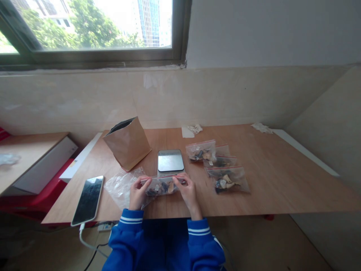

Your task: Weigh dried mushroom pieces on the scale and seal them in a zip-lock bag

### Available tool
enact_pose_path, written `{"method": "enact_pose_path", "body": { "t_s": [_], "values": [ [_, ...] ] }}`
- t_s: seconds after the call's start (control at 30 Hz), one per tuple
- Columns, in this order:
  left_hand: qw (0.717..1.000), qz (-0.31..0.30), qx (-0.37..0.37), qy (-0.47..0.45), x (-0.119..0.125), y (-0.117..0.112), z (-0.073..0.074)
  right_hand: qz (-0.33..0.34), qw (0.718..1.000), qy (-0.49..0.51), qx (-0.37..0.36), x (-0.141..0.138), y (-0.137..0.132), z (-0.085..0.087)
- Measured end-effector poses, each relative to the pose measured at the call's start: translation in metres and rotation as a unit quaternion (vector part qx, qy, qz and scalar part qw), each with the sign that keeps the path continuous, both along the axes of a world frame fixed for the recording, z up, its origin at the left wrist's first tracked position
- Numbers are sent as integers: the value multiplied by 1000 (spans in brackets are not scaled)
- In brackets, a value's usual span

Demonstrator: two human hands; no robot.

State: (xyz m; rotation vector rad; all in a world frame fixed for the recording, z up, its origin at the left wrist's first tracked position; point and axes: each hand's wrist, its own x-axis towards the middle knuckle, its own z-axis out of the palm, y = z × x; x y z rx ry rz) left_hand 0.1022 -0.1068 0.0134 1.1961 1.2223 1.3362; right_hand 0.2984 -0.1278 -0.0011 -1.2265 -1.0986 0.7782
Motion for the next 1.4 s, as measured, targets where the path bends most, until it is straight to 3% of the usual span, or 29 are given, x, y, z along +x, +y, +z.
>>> {"method": "enact_pose_path", "body": {
  "t_s": [0.2, 0.37, 0.7, 0.83, 1.17, 1.4],
  "values": [
    [992, -69, -52, -91, -2, -2, 1, 85, 991, 86, -49, 1, -4, 1],
    [993, -88, -52, -59, -3, -3, 1, 130, 985, 97, -57, 0, -6, 5],
    [998, -57, 4, -36, 3, -3, 4, 101, 994, 28, -16, -6, -2, 3],
    [998, -52, 0, -38, 4, -3, 2, 69, 998, 10, -1, -6, -1, 1],
    [999, -21, -15, -35, 4, -3, 0, 64, 998, -5, 14, -8, -2, 5],
    [985, -120, -86, -90, 4, -6, 8, 85, 995, 51, -31, -10, -4, 10]
  ]
}}
